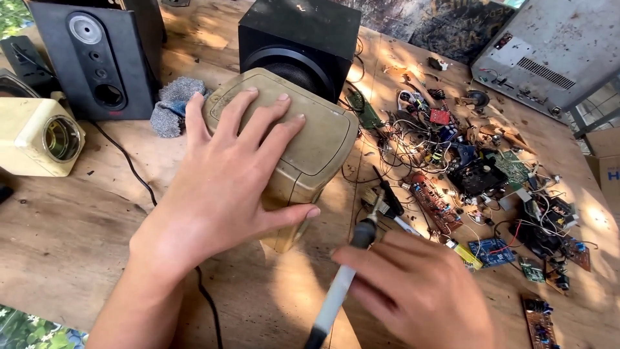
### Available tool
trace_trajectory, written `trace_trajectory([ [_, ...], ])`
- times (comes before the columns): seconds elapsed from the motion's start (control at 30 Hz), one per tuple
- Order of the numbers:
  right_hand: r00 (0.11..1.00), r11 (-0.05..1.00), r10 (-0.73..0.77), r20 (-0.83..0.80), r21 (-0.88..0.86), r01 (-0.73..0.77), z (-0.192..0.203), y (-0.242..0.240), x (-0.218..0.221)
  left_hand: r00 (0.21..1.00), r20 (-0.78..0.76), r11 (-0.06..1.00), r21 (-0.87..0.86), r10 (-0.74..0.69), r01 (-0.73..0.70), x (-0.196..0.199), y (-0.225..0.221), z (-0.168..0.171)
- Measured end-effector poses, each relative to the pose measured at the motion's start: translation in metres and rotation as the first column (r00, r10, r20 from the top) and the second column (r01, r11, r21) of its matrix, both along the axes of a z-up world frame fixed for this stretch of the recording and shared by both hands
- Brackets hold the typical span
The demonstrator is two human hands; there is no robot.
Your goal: Soldering wires to a speaker and inspecting electronic components on a workbench.
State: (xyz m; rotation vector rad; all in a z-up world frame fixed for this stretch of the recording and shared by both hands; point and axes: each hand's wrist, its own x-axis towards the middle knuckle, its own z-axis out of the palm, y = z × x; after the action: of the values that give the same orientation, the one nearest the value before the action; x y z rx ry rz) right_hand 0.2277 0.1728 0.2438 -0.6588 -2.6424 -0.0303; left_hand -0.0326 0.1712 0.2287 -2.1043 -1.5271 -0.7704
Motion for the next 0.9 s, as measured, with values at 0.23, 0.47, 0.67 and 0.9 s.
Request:
trace_trajectory([
  [0.23, 1.000, 0.998, 0.005, 0.012, -0.060, -0.004, 0.002, -0.019, -0.005, 1.000, 0.009, 1.000, -0.015, -0.009, 0.009, -0.001, -0.002, 0.000],
  [0.47, 0.994, 0.997, -0.079, -0.070, -0.001, 0.079, 0.000, 0.018, 0.012, 0.999, 0.019, 0.999, -0.016, -0.033, 0.033, -0.003, -0.002, -0.001],
  [0.67, 0.853, 0.973, -0.150, -0.500, 0.077, 0.216, -0.026, 0.047, 0.022, 1.000, -0.025, 1.000, 0.017, 0.002, -0.002, -0.001, 0.000, 0.001],
  [0.9, 0.579, 0.934, 0.062, -0.813, 0.252, 0.254, -0.037, 0.051, 0.002, 0.995, 0.080, 0.997, 0.053, -0.061, 0.057, -0.011, 0.000, 0.006],
])
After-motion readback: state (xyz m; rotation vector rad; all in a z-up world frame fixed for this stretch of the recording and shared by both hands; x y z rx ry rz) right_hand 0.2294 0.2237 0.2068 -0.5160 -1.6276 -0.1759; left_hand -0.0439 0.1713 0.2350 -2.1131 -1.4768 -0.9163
